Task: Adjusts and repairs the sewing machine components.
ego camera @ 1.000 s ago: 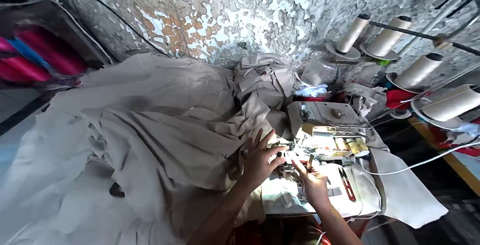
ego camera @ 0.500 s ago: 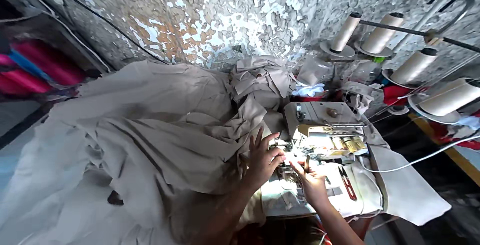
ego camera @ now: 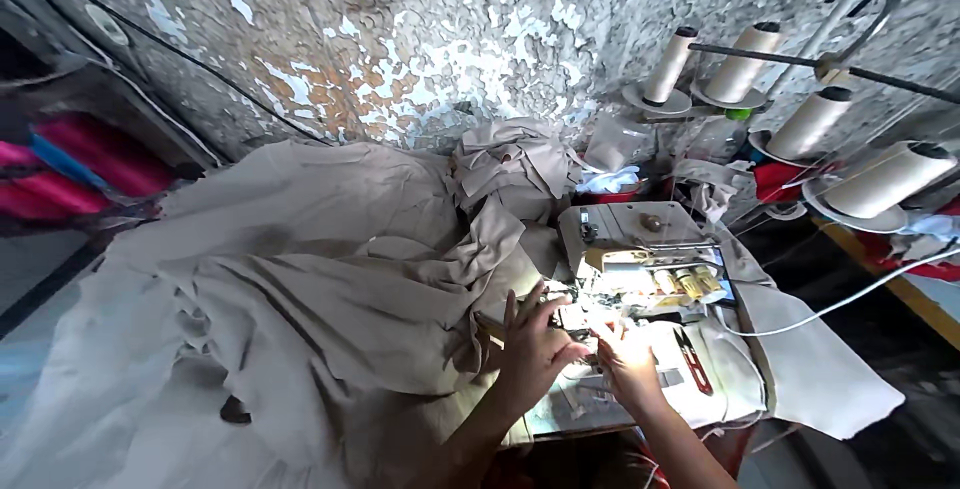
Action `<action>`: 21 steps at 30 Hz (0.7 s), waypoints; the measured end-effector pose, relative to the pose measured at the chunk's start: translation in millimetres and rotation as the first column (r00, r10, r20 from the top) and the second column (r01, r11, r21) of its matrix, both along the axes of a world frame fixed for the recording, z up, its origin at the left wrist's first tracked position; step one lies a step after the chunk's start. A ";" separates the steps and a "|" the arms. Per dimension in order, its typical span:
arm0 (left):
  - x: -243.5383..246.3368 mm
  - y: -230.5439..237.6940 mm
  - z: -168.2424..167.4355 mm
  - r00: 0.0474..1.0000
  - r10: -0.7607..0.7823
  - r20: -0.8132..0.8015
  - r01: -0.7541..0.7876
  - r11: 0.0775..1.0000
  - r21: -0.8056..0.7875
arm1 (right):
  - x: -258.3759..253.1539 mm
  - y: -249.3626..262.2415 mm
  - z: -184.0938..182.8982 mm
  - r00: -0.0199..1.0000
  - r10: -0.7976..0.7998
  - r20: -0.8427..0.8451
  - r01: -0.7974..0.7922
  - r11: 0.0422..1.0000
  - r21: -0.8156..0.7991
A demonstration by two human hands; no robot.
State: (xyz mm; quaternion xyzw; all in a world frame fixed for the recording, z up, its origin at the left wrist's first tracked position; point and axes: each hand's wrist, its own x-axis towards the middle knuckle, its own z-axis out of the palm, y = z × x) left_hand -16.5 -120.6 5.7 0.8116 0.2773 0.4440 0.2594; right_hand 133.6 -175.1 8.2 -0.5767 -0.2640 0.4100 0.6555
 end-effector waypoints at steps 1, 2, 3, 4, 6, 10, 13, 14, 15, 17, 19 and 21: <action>1.1 3.0 0.7 1.000 0.028 -0.010 -0.028 0.999 -0.030 | 0.5 -0.7 -0.1 1.000 0.003 -0.012 -0.003 1.000 0.002; 2.6 7.0 1.2 0.998 0.061 -0.031 -0.062 0.997 -0.047 | 0.7 -1.4 0.4 1.000 0.007 -0.026 -0.007 1.000 -0.001; 4.0 11.4 1.0 0.996 0.082 -0.044 -0.084 0.995 -0.053 | 0.8 -2.0 1.0 0.999 0.012 -0.033 -0.012 1.000 -0.008; 5.8 15.5 0.1 0.995 0.090 -0.048 -0.092 0.995 -0.049 | 0.8 -2.4 1.4 0.999 0.017 -0.036 -0.017 1.000 -0.014; 9.1 20.3 -0.2 0.996 0.068 -0.052 -0.071 0.996 -0.054 | 0.7 -3.5 1.5 0.999 0.028 -0.027 -0.028 0.999 -0.020; 14.4 23.3 6.5 0.995 0.032 -0.090 -0.033 0.999 -0.004 | 0.6 -4.7 0.8 0.999 0.047 -0.027 -0.047 0.999 -0.016; 16.7 25.8 8.0 0.992 0.040 -0.120 -0.034 0.998 0.049 | 0.6 -4.8 1.6 0.997 0.056 -0.046 -0.057 0.998 -0.023; 17.7 26.4 7.8 0.991 0.045 -0.126 -0.037 0.997 0.064 | 1.2 -4.9 2.0 0.997 0.056 -0.051 -0.058 0.998 -0.028; 18.6 26.6 7.4 0.990 0.051 -0.129 -0.041 0.997 0.073 | 1.9 -5.2 2.3 0.997 0.059 -0.054 -0.061 0.998 -0.031; 20.2 25.3 8.9 0.988 0.060 -0.141 -0.050 0.996 0.074 | 2.8 -6.2 1.8 0.996 0.062 -0.062 -0.063 0.998 -0.023; 21.8 23.4 12.0 0.986 0.068 -0.155 -0.056 0.995 0.078 | 3.7 -7.1 0.8 0.995 0.065 -0.071 -0.066 0.998 -0.009; 23.6 21.8 12.7 0.982 0.076 -0.174 -0.060 0.993 0.098 | 4.6 -8.4 1.0 0.994 0.077 -0.082 -0.078 0.997 -0.005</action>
